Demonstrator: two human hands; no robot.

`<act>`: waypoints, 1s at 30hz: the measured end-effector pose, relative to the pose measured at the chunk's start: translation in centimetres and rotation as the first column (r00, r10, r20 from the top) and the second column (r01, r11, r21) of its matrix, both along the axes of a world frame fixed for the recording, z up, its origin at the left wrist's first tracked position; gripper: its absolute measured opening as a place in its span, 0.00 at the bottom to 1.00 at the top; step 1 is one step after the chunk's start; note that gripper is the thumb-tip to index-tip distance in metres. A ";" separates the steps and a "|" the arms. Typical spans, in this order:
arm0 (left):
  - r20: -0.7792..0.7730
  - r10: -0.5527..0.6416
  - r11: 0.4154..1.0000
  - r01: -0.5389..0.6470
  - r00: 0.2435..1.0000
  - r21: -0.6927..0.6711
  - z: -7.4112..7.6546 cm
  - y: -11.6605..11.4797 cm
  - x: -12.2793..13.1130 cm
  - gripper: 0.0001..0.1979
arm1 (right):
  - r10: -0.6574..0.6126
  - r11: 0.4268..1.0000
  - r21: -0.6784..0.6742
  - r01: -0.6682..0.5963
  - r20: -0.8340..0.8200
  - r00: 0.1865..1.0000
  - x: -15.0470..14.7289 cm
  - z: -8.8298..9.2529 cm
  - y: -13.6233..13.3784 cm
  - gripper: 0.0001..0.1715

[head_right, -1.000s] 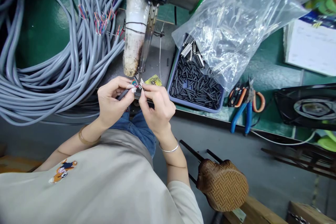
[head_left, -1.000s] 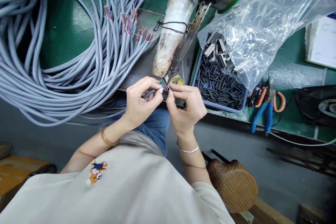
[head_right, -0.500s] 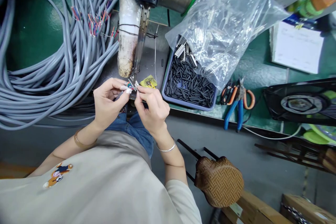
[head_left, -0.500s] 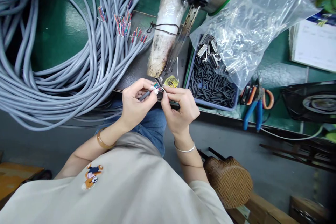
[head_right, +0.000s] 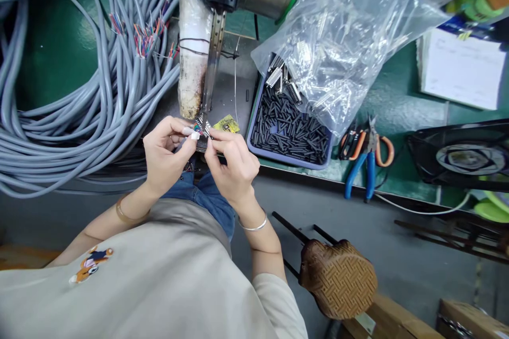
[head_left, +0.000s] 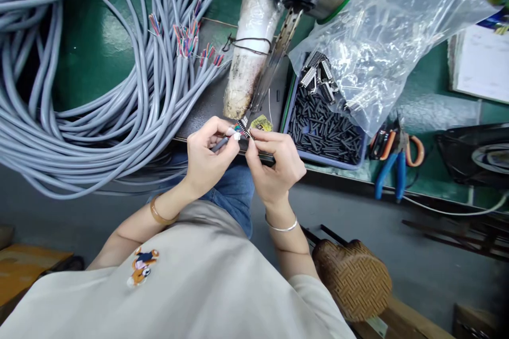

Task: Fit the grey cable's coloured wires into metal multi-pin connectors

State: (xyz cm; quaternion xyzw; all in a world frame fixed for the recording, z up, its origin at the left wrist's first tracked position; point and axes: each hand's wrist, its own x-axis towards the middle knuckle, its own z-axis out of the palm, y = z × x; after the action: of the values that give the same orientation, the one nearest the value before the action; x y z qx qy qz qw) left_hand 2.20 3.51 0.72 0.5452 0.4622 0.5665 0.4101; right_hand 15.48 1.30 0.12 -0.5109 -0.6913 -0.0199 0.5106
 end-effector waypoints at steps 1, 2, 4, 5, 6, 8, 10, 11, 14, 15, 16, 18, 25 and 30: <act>-0.012 0.005 1.000 -0.005 1.000 0.004 0.1 0.0 0.0 0.05 | -0.003 1.000 0.000 0.003 0.005 1.000 0.0 0.0 0.0 0.10; -0.020 0.007 1.000 -0.007 1.000 0.009 0.1 0.0 0.1 0.05 | -0.006 1.000 0.001 0.006 0.006 1.000 0.0 0.0 0.1 0.10; -0.026 0.003 1.000 -0.003 1.000 0.017 0.3 0.0 0.1 0.06 | -0.004 1.000 0.005 0.004 0.001 1.000 0.0 0.1 0.1 0.10; -0.023 0.002 1.000 -0.002 1.000 0.025 0.3 0.0 0.1 0.06 | -0.002 1.000 0.010 0.002 -0.004 1.000 -0.1 0.2 0.2 0.11; -0.018 0.001 0.999 -0.001 1.000 0.038 0.3 0.1 0.1 0.05 | 0.000 1.000 0.017 0.000 -0.010 1.000 -0.1 0.3 0.3 0.11; -0.006 -0.001 0.997 0.001 1.000 0.073 0.3 0.1 0.1 0.05 | 0.001 1.000 0.030 -0.001 -0.019 1.000 -0.1 0.3 0.4 0.10; -0.001 -0.011 0.995 0.012 1.000 0.101 0.3 0.2 -0.1 0.04 | 0.002 0.999 0.038 -0.001 -0.021 1.000 -0.1 0.3 0.4 0.11; -0.003 -0.016 0.995 0.017 1.000 0.100 0.3 0.2 -0.1 0.04 | 0.004 0.999 0.041 -0.004 -0.018 1.000 -0.1 0.3 0.4 0.11; 0.000 -0.032 0.998 0.032 0.999 0.056 0.3 0.3 -0.3 0.04 | 0.001 0.998 0.055 -0.002 0.020 1.000 0.1 0.1 0.1 0.11; 0.003 -0.041 0.999 0.041 0.999 0.034 0.3 0.4 -0.4 0.04 | 0.000 0.998 0.062 -0.002 0.042 0.999 0.1 0.1 0.0 0.11; 0.006 -0.052 0.999 0.052 0.999 0.011 0.3 0.4 -0.4 0.04 | 0.002 0.998 0.068 -0.007 0.065 0.998 0.2 0.0 -0.2 0.11; 0.015 -0.073 0.997 0.074 0.997 -0.032 0.2 0.3 -0.4 0.04 | 0.017 0.997 0.072 -0.025 0.101 0.995 0.3 -0.1 -0.4 0.11; 0.164 -0.172 0.963 0.201 0.971 -0.181 0.2 -0.6 -0.9 0.06 | 0.067 0.997 -0.032 -0.070 -0.067 0.995 1.2 0.2 -1.3 0.09; 0.390 -0.380 0.747 0.527 0.839 -0.406 -0.3 -2.0 -2.1 0.14 | 0.117 0.993 0.037 -0.113 -0.134 0.984 2.8 3.8 -5.0 0.10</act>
State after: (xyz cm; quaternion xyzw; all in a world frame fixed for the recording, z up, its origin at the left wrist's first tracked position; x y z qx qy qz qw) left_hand 0.12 1.49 0.45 0.4307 0.3805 0.3812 0.7241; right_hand 18.29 -3.67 3.94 -0.4628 -0.6829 0.0340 0.5643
